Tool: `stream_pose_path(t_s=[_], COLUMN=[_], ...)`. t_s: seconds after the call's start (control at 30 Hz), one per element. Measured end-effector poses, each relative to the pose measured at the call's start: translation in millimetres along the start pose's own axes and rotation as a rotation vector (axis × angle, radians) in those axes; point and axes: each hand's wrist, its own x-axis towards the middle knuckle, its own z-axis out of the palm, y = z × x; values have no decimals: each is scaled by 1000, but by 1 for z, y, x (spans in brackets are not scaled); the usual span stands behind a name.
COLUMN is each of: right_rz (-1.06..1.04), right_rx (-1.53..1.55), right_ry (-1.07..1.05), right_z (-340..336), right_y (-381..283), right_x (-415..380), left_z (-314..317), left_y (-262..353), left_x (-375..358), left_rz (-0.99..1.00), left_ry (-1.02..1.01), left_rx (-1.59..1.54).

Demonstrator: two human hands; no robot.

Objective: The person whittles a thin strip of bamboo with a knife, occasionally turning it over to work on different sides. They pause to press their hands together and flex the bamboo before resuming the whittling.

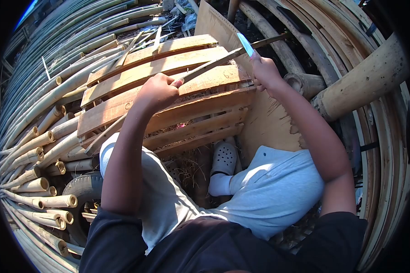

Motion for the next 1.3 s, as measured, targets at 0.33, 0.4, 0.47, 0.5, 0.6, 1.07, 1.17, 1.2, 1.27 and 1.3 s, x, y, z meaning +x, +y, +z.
stream_pose_path(t_s=[0.33, 0.4, 0.47, 0.5, 0.6, 1.07, 1.17, 1.2, 1.27, 1.3], right_rz=[-176, -229, -37, -41, -102, -118, -273, -271, -308, -309], right_rx=[-260, -372, -298, -314, -157, -361, -387, -384, -432, -431], right_ry=[69, 29, -121, -118, 90, 68, 145, 146, 225, 223], right_z=[42, 54, 54, 48, 35, 24, 8, 6, 4, 3], right_y=[7, 31, 4, -4, -19, -9, 5, 1, -13, -11], right_x=[-17, -17, -40, -34, -26, -35, -12, -17, -30, -28], left_z=[8, 8, 9, 6, 3, -1, -13, -11, -14, -16], left_y=[2, 3, -2, -2, 0, -11, -19, -29, -26, -25], left_x=[3, 2, 6, 4, 2, -6, -10, -7, -12, -14], left_rz=[-2, 13, 11, 7, -15, 183, 140, 194, 195, 195], left_ry=[36, 65, 68, 64, 27, 46, -78, -77, -100, -120], left_rx=[2, 28, 31, 32, -24, 29, 49, -4, 43, 86])
